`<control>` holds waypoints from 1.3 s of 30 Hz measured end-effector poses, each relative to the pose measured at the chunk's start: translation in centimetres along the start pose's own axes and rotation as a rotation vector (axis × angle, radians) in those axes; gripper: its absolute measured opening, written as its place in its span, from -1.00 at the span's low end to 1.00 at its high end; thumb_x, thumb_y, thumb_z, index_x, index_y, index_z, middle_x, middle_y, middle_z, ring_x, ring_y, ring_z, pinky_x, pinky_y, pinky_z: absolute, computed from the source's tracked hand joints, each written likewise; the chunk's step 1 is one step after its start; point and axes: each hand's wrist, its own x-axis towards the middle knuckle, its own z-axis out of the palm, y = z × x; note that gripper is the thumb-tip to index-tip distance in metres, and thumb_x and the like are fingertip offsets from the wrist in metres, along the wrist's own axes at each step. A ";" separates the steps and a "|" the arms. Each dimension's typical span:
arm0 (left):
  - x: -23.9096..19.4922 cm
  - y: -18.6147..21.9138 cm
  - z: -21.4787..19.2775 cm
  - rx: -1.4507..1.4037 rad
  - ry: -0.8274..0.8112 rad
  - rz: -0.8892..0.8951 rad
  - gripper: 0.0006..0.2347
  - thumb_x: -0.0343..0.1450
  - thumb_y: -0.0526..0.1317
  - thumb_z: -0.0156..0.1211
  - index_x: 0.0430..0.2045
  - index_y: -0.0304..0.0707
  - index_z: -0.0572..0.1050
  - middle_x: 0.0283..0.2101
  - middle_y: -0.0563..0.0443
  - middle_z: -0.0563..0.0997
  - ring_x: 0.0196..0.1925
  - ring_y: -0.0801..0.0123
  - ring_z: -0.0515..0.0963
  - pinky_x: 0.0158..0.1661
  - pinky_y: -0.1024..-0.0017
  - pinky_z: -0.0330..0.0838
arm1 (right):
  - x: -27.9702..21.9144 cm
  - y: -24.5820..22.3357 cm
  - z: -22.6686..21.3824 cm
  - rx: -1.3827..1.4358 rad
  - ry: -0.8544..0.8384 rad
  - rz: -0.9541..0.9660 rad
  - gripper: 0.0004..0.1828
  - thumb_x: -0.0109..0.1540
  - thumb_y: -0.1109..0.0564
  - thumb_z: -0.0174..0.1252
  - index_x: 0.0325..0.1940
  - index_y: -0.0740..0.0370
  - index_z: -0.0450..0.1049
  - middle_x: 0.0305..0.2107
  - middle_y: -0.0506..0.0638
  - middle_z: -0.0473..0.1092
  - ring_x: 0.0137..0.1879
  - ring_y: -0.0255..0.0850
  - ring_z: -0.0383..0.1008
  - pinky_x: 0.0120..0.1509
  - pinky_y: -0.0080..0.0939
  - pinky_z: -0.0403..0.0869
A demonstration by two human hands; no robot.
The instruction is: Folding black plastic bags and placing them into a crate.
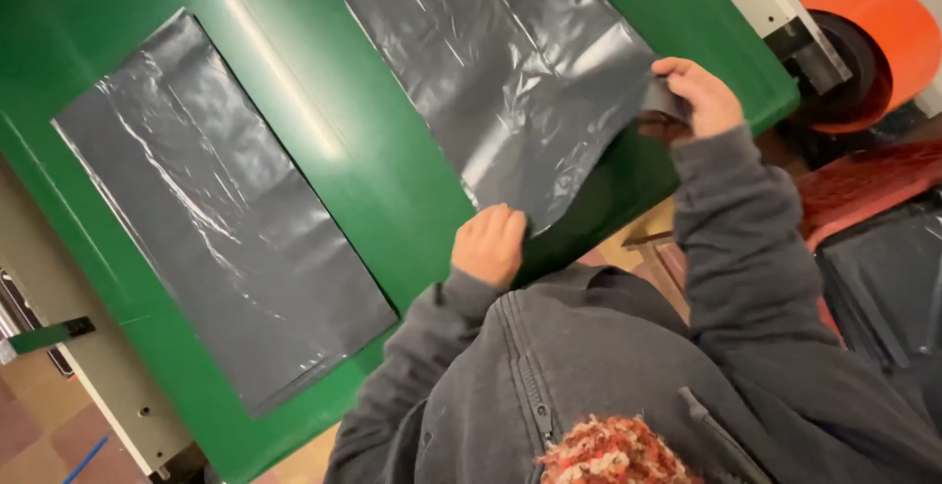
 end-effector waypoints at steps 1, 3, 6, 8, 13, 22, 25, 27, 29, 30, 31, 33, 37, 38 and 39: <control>0.3 -0.4 -2.2 0.000 -0.005 -0.003 -0.84 0.33 -0.27 0.28 -0.27 -0.15 0.47 -0.19 0.03 0.54 -0.06 0.20 0.58 -0.11 0.28 0.43 | -0.5 -1.2 -0.3 0.002 0.002 0.005 -0.68 0.43 0.18 0.01 0.26 0.27 0.42 -0.05 0.00 0.43 -0.05 -0.11 0.49 -0.04 0.04 0.52; 0.8 -1.2 -6.8 -0.322 0.046 -0.043 -0.79 0.31 -0.38 0.30 -0.22 -0.26 0.51 -0.23 -0.09 0.57 -0.18 0.08 0.60 -0.21 0.26 0.47 | -1.4 -3.6 -0.8 0.030 -0.240 0.108 -0.48 0.20 0.29 -0.07 0.27 0.23 0.34 0.03 0.16 0.45 0.05 0.04 0.60 0.03 0.13 0.62; 1.5 -3.1 -10.6 -0.535 0.040 -0.190 -0.82 0.30 -0.34 0.41 -0.32 -0.35 0.55 -0.39 -0.12 0.58 -0.42 0.16 0.60 -0.37 0.34 0.48 | -1.0 -4.5 0.2 -0.242 -0.333 0.095 -0.43 0.18 0.32 -0.06 0.31 0.21 0.28 0.05 0.25 0.45 0.05 0.02 0.62 -0.01 0.04 0.63; 2.9 -5.8 -10.7 -0.557 0.045 -0.335 -0.84 0.33 -0.32 0.42 -0.36 -0.40 0.55 -0.44 -0.13 0.56 -0.43 0.27 0.56 -0.36 0.38 0.47 | 0.6 -4.1 3.1 -0.414 -0.246 0.051 -0.55 0.24 0.29 0.02 0.24 0.26 0.32 -0.07 0.25 0.48 -0.06 0.00 0.61 -0.10 -0.01 0.58; 10.4 -16.5 -5.0 -0.686 0.214 -0.592 -0.83 0.40 -0.28 0.35 -0.26 -0.46 0.59 -0.42 -0.04 0.64 -0.33 0.60 0.51 -0.26 0.48 0.50 | 12.0 -1.6 6.8 -0.960 0.006 -0.316 -0.74 0.28 0.12 0.36 -0.06 0.32 0.52 -0.53 0.03 0.42 -0.49 -0.20 0.38 -0.39 -0.16 0.36; 14.8 -31.5 7.7 -0.380 0.276 -0.661 -0.73 0.40 -0.14 0.26 -0.16 -0.39 0.57 -0.24 -0.31 0.69 -0.16 -0.09 0.67 -0.11 0.20 0.51 | 29.2 4.2 11.0 -1.429 0.064 -0.725 -0.50 0.05 -0.06 0.54 -0.07 0.20 0.53 -0.09 0.15 0.33 0.06 0.12 0.34 0.09 0.02 0.43; 14.9 -29.1 6.2 -0.315 0.268 -0.732 -0.69 0.41 -0.12 0.27 -0.09 -0.39 0.53 -0.20 -0.35 0.66 -0.12 -0.17 0.64 -0.09 0.13 0.50 | 31.2 3.1 12.8 -1.524 -0.142 -0.782 -0.15 -0.03 -0.08 0.54 0.24 0.29 0.40 0.11 0.17 0.29 0.19 0.17 0.27 0.22 0.09 0.31; 16.0 -24.4 2.3 0.092 0.401 -0.505 -0.51 0.33 -0.11 0.38 0.03 -0.53 0.41 -0.08 -0.37 0.55 -0.06 -0.26 0.51 -0.06 0.03 0.42 | 33.1 2.7 13.4 -1.672 -0.249 -0.560 -0.13 -0.04 -0.15 0.57 0.20 0.28 0.38 0.03 0.19 0.36 0.19 0.16 0.31 0.22 0.12 0.29; 15.7 -20.3 0.7 0.071 0.359 -0.428 -0.53 0.34 -0.11 0.40 0.02 -0.44 0.42 -0.04 -0.29 0.54 -0.05 -0.20 0.51 -0.05 0.05 0.42 | 34.3 2.7 14.7 -1.768 -0.274 -0.266 -0.12 -0.04 -0.19 0.56 0.20 0.24 0.39 -0.02 0.17 0.42 0.17 0.15 0.36 0.27 0.11 0.27; 15.5 -18.1 -0.1 0.049 0.321 -0.342 -0.55 0.34 -0.11 0.41 0.02 -0.36 0.43 0.00 -0.21 0.53 -0.04 -0.14 0.51 -0.04 0.08 0.42 | 34.7 2.6 15.3 -1.843 -0.286 0.030 -0.12 -0.05 -0.22 0.55 0.20 0.20 0.39 -0.07 0.16 0.47 0.14 0.13 0.41 0.32 0.10 0.25; 15.2 -16.9 0.6 0.048 0.321 -0.341 -0.55 0.34 -0.11 0.41 0.02 -0.36 0.43 0.00 -0.21 0.53 -0.04 -0.14 0.51 -0.04 0.08 0.42 | 34.5 2.9 15.7 -1.843 -0.285 0.030 -0.12 -0.05 -0.22 0.55 0.20 0.20 0.39 -0.07 0.16 0.47 0.14 0.13 0.41 0.32 0.10 0.25; 14.4 -14.3 1.9 -0.659 0.054 -0.375 -0.62 0.44 -0.14 0.28 0.06 -0.39 0.44 0.00 -0.18 0.54 -0.02 0.08 0.59 -0.04 0.23 0.51 | 33.9 3.3 16.3 -2.025 -0.371 -0.090 -0.30 -0.06 -0.19 0.52 0.06 0.10 0.51 -0.12 0.08 0.47 0.09 0.08 0.36 0.14 0.16 0.25; 12.0 -16.7 11.4 -1.370 -0.032 -0.807 -0.56 0.55 0.01 0.11 0.16 -0.43 0.44 0.07 -0.38 0.60 -0.15 0.11 0.51 -0.02 0.20 0.40 | 25.6 1.2 16.5 -1.982 -0.386 -0.553 -0.59 0.00 -0.02 0.45 -0.13 0.11 0.57 -0.19 0.10 0.51 0.01 0.10 0.44 0.02 0.13 0.29; 12.1 -17.1 10.0 -1.629 0.007 -0.903 -0.41 0.52 0.17 -0.13 0.23 -0.40 0.35 0.21 -0.25 0.50 0.11 0.16 0.48 0.12 0.21 0.33 | 22.2 0.3 16.7 -1.729 -0.388 -0.761 -0.68 0.10 0.09 0.40 -0.09 0.12 0.54 -0.14 0.03 0.51 0.03 0.05 0.44 0.13 0.06 0.31; 12.5 -17.5 8.5 -1.883 0.043 -0.989 -0.26 0.48 0.34 -0.36 0.30 -0.36 0.27 0.36 -0.11 0.42 0.36 0.22 0.45 0.25 0.23 0.26 | 18.9 -0.8 16.6 -1.458 -0.381 -0.947 -0.74 0.19 0.20 0.35 -0.06 0.12 0.51 -0.09 -0.04 0.52 0.06 0.01 0.45 0.24 0.00 0.32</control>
